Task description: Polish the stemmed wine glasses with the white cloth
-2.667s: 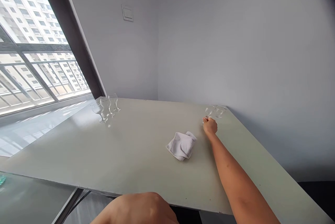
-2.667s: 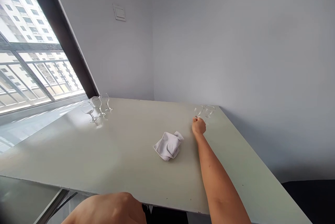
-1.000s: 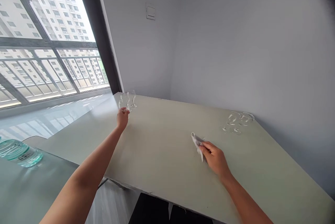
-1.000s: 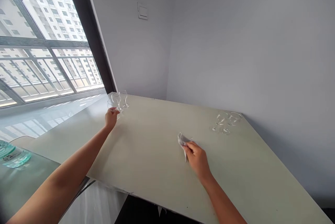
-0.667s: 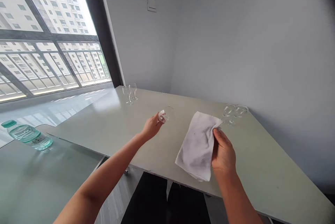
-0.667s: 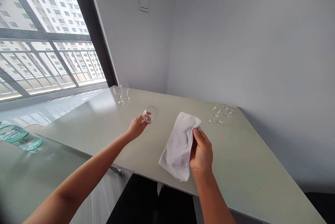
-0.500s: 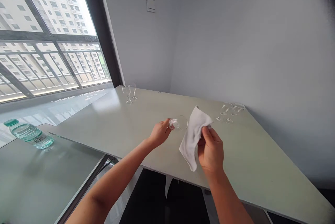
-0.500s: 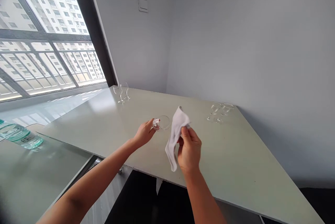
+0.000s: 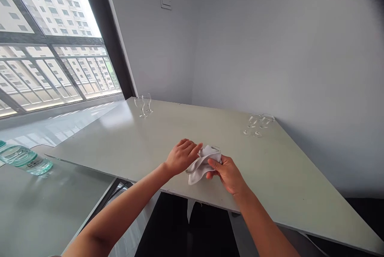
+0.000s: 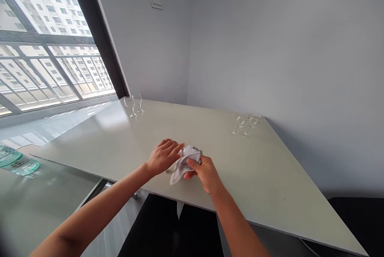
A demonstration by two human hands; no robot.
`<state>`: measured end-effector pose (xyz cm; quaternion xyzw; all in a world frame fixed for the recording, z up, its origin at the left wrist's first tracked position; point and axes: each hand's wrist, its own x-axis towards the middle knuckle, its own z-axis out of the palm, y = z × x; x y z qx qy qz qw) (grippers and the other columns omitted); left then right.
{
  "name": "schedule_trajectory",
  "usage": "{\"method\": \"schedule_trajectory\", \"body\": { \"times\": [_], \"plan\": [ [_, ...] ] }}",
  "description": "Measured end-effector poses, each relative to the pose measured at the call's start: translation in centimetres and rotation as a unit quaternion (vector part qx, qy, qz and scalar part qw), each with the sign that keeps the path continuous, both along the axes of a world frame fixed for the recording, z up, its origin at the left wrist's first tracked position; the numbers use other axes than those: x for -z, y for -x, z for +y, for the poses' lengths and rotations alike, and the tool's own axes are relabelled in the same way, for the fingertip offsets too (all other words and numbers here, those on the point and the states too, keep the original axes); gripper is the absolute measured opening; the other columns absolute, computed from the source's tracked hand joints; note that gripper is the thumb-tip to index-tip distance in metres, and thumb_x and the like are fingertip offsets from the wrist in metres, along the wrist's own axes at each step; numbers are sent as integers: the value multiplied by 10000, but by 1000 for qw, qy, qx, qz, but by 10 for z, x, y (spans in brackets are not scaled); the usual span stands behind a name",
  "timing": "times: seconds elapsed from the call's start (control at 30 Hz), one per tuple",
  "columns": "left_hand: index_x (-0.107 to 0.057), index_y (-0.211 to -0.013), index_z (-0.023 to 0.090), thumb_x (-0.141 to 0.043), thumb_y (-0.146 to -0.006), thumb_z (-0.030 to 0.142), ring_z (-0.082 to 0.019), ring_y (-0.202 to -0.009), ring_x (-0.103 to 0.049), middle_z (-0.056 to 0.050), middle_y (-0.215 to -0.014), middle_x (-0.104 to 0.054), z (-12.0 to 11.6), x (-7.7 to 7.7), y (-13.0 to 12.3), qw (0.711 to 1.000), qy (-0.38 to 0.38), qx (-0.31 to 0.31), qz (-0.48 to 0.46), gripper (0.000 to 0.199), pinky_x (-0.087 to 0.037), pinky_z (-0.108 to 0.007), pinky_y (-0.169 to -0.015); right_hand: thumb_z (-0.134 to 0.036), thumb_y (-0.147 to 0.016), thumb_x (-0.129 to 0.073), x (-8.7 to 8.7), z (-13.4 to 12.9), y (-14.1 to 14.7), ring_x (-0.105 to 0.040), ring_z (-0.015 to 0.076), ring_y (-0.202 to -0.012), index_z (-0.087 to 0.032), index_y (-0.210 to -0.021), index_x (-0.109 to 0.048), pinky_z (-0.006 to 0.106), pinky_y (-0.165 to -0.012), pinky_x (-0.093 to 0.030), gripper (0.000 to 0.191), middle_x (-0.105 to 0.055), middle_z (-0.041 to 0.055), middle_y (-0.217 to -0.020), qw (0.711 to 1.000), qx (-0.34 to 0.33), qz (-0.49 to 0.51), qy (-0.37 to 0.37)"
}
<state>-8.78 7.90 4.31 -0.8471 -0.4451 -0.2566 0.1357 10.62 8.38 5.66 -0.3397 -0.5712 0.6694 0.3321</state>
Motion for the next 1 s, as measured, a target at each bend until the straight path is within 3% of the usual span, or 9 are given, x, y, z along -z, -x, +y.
{"method": "schedule_trajectory", "body": {
  "times": [0.17, 0.33, 0.47, 0.53, 0.6, 0.67, 0.8, 0.93, 1.0],
  "plan": [
    [-463, -1194, 180, -399, -862, 402, -160, -725, -581, -49, -793, -636, 4, -9, 5, 990, 133, 35, -18, 404, -400, -293, -690, -392, -723, -615, -8, -5, -13, -554, 125, -476, -151, -753, -632, 282, -510, -469, 243, -591, 1, -605, 999, -24, -21, -30],
    [-615, -920, 193, -369, -859, 454, -108, -577, -556, 2, -649, -608, 1, -30, 5, 879, 451, 148, -45, 363, -403, -226, -581, -355, -712, -621, -19, -1, -30, -585, 144, -556, -152, -741, -661, 321, -580, -505, 209, -620, 22, -695, 980, -180, -75, -42],
    [-548, -1056, 187, -366, -881, 346, -175, -815, -565, -72, -842, -622, -7, -33, -9, 977, 211, 18, -40, 298, -394, -325, -774, -377, -699, -640, -8, 6, -22, -558, 112, -489, -138, -788, -642, 260, -496, -479, 255, -621, 16, -675, 999, -26, 19, 31],
    [-501, -1121, 167, -379, -877, 330, -208, -886, -546, -107, -876, -611, -10, -33, -13, 994, 105, -14, -4, 318, -354, -379, -837, -386, -706, -635, -3, 5, -17, -515, 83, -432, -139, -768, -626, 224, -447, -441, 255, -604, 2, -630, 995, 16, 76, 70],
    [-528, -1073, 162, -377, -874, 374, -203, -823, -557, -91, -801, -613, -11, -36, -9, 993, 114, -8, 19, 328, -365, -363, -799, -388, -705, -633, -2, 1, -17, -507, 83, -423, -138, -759, -629, 223, -434, -433, 256, -601, 4, -621, 995, -5, 79, 61],
    [-579, -944, 174, -348, -874, 431, -161, -692, -561, -47, -702, -607, -10, -41, -1, 974, 223, 34, 12, 353, -389, -296, -691, -373, -697, -636, -6, -3, -20, -546, 114, -467, -136, -734, -646, 259, -479, -467, 240, -610, 14, -620, 997, -71, 30, 7],
    [-590, -736, 170, -241, -900, 440, -97, -545, -534, -2, -623, -601, -9, -47, 8, 886, 440, 145, -22, 470, -382, -221, -562, -353, -696, -632, -14, -5, -26, -593, 155, -559, -148, -704, -665, 313, -566, -501, 208, -621, 15, -633, 983, -170, -48, -49],
    [-556, -1035, 177, -350, -880, 383, -179, -800, -568, -73, -836, -629, -15, -38, -3, 979, 200, 18, -37, 330, -390, -310, -734, -374, -697, -634, -8, -1, -19, -559, 124, -498, -147, -759, -655, 258, -479, -468, 236, -624, 14, -650, 998, -51, 26, 7],
    [-510, -1123, 159, -382, -869, 369, -207, -843, -554, -101, -835, -617, -17, -35, -6, 994, 111, -3, -1, 353, -373, -347, -770, -384, -708, -622, -5, -3, -15, -533, 107, -456, -151, -756, -645, 242, -456, -443, 239, -623, 13, -648, 998, -24, 59, 29]
  ]
}}
